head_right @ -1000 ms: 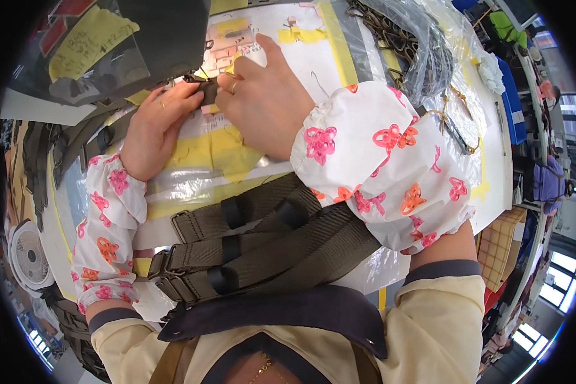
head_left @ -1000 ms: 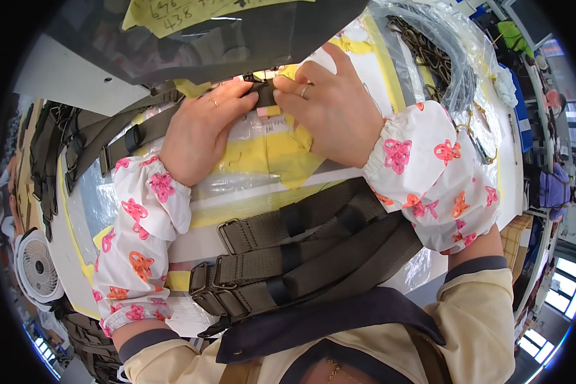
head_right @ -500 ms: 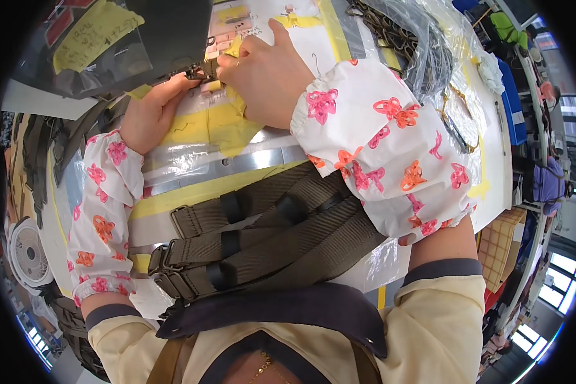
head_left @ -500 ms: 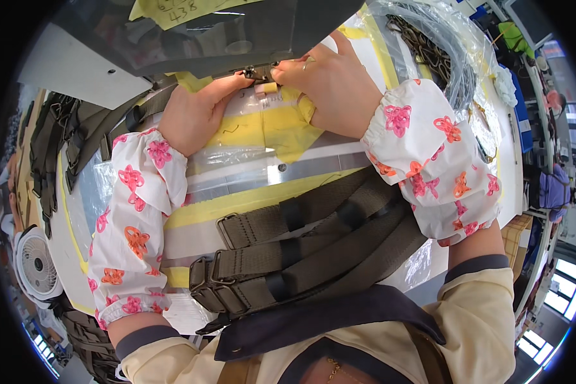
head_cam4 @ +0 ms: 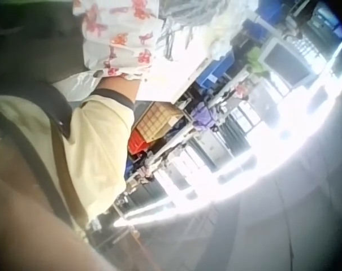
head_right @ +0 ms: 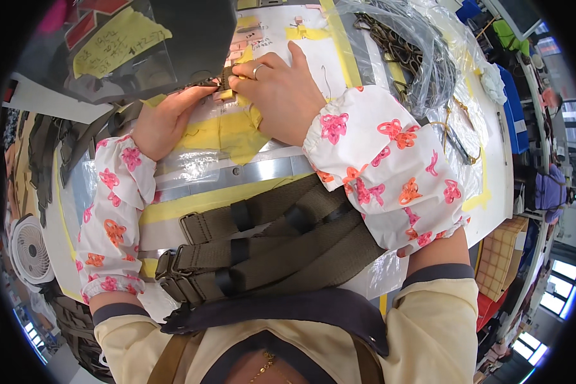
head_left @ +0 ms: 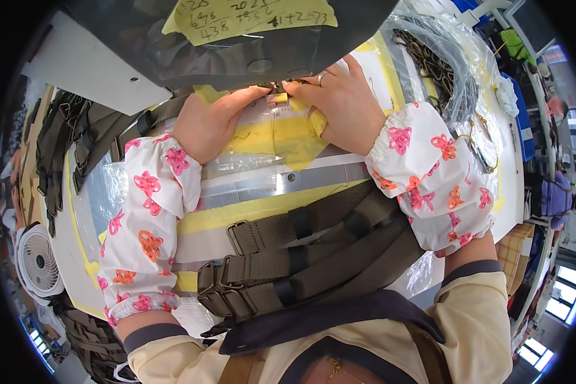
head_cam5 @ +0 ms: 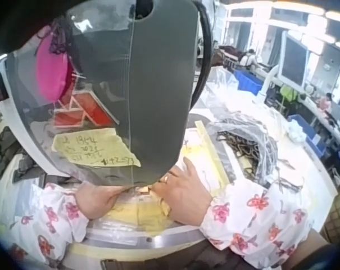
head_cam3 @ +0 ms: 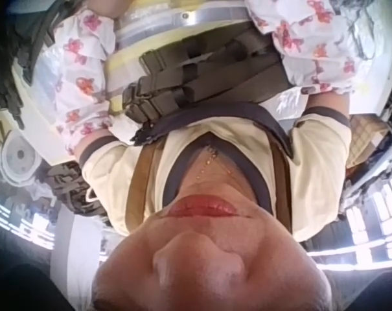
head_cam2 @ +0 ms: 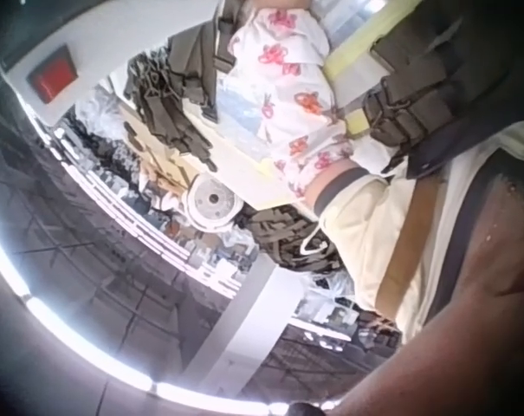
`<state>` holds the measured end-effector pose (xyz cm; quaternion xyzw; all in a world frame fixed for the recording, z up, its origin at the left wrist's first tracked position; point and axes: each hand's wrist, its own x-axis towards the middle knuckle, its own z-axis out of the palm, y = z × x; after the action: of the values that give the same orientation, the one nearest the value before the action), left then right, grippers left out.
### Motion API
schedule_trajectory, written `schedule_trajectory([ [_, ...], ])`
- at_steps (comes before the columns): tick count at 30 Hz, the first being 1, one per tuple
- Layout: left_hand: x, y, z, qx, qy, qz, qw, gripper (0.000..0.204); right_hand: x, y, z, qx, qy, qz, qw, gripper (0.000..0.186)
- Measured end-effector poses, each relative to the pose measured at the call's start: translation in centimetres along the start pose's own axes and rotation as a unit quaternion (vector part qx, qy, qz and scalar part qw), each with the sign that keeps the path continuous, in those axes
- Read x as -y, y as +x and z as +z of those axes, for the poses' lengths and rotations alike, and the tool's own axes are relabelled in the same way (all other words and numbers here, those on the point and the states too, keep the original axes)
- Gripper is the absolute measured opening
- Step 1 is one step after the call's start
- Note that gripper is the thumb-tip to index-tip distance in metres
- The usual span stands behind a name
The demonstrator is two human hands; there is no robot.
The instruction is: The recorder is using an industrial sewing machine to assemble and reinforce nylon webbing straps with buckles and D-rings.
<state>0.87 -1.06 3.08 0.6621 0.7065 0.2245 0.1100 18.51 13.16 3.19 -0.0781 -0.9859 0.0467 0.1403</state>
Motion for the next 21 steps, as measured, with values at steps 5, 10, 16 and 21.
schedule_trajectory([
  [5,-0.9,-0.8,-0.2,-0.045,0.118,0.108,0.986,0.031,1.0,-1.0,-0.3,0.004,0.021,-0.021,1.0,0.045],
  [10,-1.0,-0.4,0.5,-0.054,0.19,0.222,0.955,0.011,0.8,-1.8,-0.8,-0.002,0.016,-0.044,0.999,0.039],
  [16,0.0,-0.4,0.8,-0.08,0.135,0.228,0.961,0.016,1.2,-1.3,-0.9,0.001,-0.013,-0.044,0.999,0.042],
  [21,-0.1,-0.2,0.5,-0.09,0.091,0.21,0.969,0.017,1.1,-0.9,-1.0,0.012,-0.012,-0.04,0.999,0.043],
])
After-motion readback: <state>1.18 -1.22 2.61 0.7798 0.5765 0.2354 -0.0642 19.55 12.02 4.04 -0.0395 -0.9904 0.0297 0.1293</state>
